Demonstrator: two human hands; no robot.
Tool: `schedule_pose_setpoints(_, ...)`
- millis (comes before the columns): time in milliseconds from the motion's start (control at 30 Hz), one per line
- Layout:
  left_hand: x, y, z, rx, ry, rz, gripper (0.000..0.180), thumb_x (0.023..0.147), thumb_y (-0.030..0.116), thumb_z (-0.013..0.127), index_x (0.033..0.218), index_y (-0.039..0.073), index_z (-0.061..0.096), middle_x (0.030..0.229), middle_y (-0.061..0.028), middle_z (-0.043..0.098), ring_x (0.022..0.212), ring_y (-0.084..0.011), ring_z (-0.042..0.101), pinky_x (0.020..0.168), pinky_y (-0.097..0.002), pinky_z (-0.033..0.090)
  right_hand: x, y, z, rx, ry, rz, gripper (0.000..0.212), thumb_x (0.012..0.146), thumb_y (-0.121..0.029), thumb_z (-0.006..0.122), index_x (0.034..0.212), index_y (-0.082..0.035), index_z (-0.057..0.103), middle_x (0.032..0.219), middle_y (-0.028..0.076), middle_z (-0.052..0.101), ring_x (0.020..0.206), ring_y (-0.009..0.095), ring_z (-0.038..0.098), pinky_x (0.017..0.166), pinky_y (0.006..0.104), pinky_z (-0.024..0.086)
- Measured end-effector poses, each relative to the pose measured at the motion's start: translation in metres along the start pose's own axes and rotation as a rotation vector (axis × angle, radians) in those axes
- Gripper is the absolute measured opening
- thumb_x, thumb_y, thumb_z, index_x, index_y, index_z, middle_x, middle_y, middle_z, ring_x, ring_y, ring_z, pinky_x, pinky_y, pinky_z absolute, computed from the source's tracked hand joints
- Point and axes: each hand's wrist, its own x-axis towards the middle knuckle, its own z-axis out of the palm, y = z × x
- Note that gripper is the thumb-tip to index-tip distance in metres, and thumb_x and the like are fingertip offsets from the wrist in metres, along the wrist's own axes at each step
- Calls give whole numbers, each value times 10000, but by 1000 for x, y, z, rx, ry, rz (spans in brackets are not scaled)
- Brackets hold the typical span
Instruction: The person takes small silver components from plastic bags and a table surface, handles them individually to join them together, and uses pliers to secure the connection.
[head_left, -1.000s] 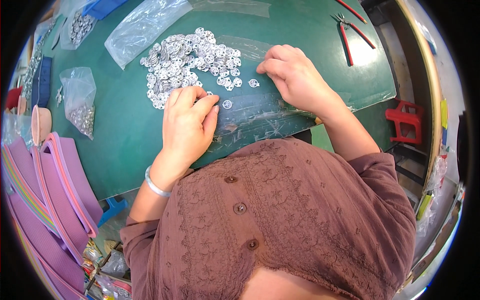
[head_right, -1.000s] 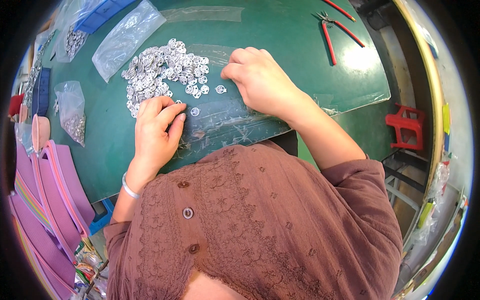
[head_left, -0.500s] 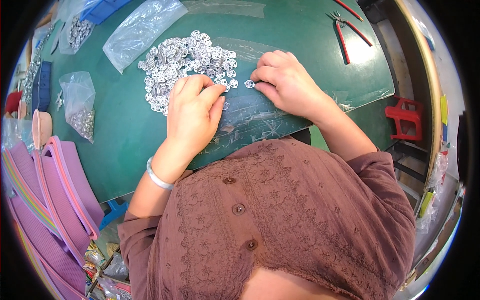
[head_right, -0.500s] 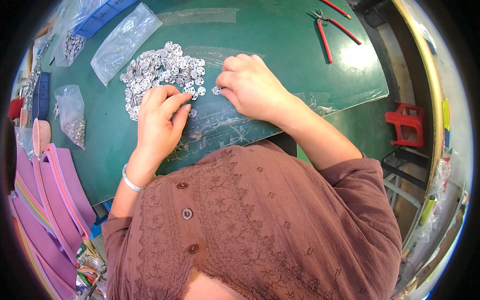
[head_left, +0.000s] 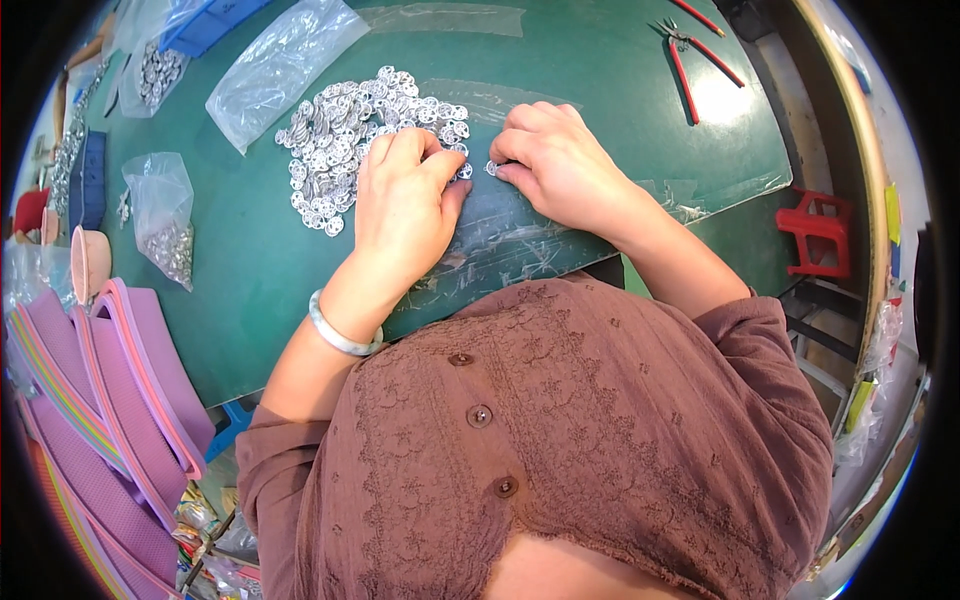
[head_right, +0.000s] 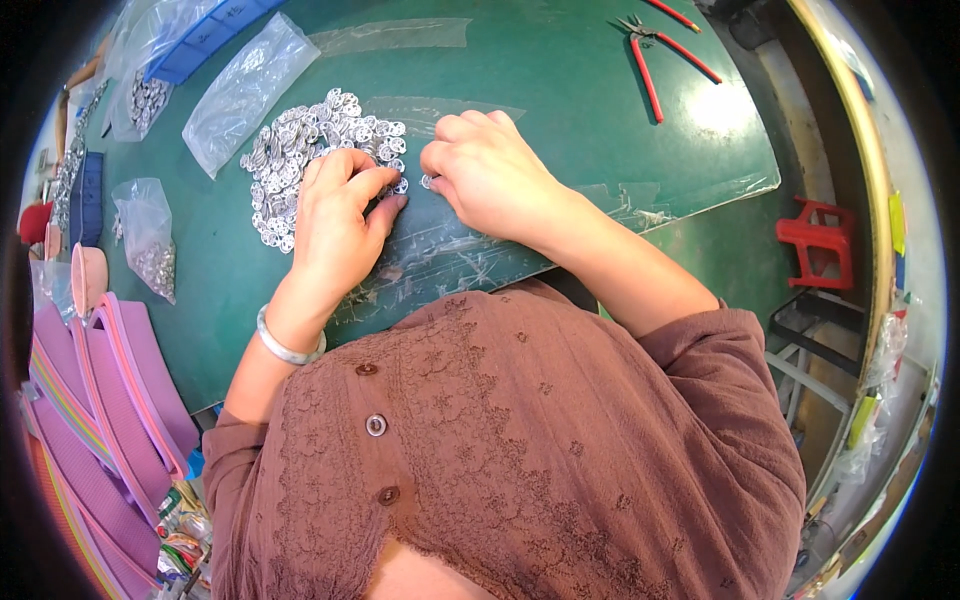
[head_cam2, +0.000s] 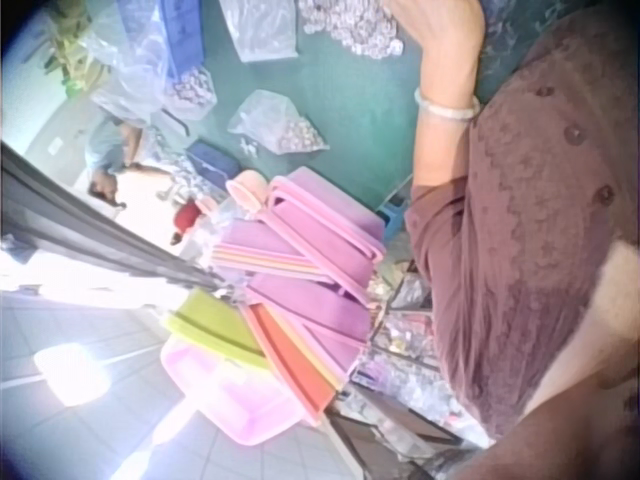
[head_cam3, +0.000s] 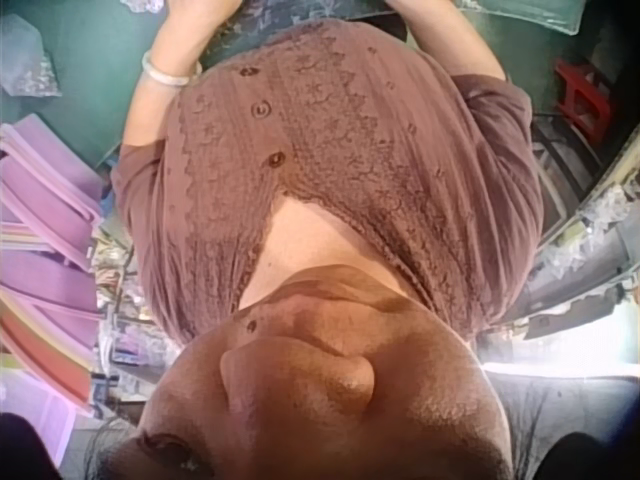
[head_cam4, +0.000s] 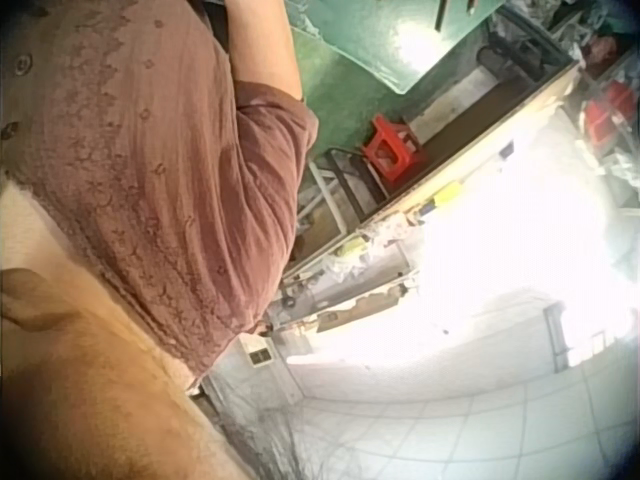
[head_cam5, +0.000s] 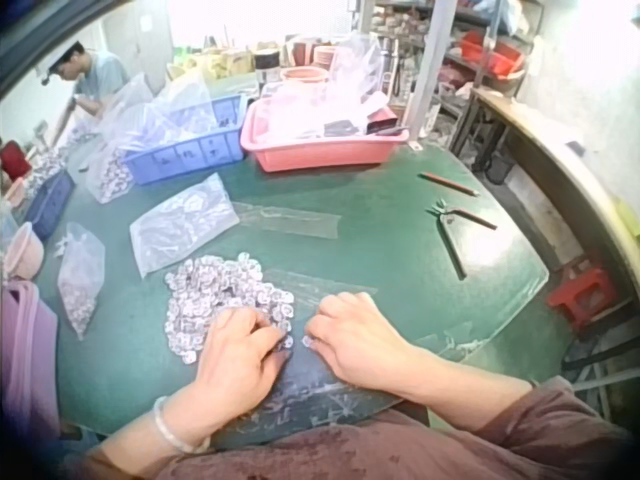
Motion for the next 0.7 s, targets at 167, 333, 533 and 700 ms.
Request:
schedule_pose_setpoints(167,-1,0,3,-11,53,4,168,623,98,680,777,50,633,829,-69,530,810,-250,490,737,-353,391,0,1,-1,20,-10,1,92,714,-131,614,782,-72,599,806,67,520,827,243,492,755,357,360)
schedule_pose_setpoints(333,3,5,2,15,35,6,136,622,80,680,734,36,617,810,-67,530,793,-252,493,719,-353,392,0,2,0,-4,14,-24,83,708,-123,613,768,-70,593,798,72,525,831,247,499,745,356,359)
schedule_pose_setpoints(533,1,2,6,53,72,74,92,635,84,657,688,39,597,797,-60,536,801,-248,497,712,-358,399,4,0,0,45,-96,23,61,714,-99,592,769,-71,589,815,75,536,851,254,506,747,365,358)
schedule_pose_setpoints(700,-3,-1,-1,-39,139,47,49,673,41,620,712,32,592,768,-73,547,735,-229,525,660,-338,426,2,-1,2,38,-52,28,58,725,-92,585,777,-69,581,828,86,543,860,263,511,757,366,358)
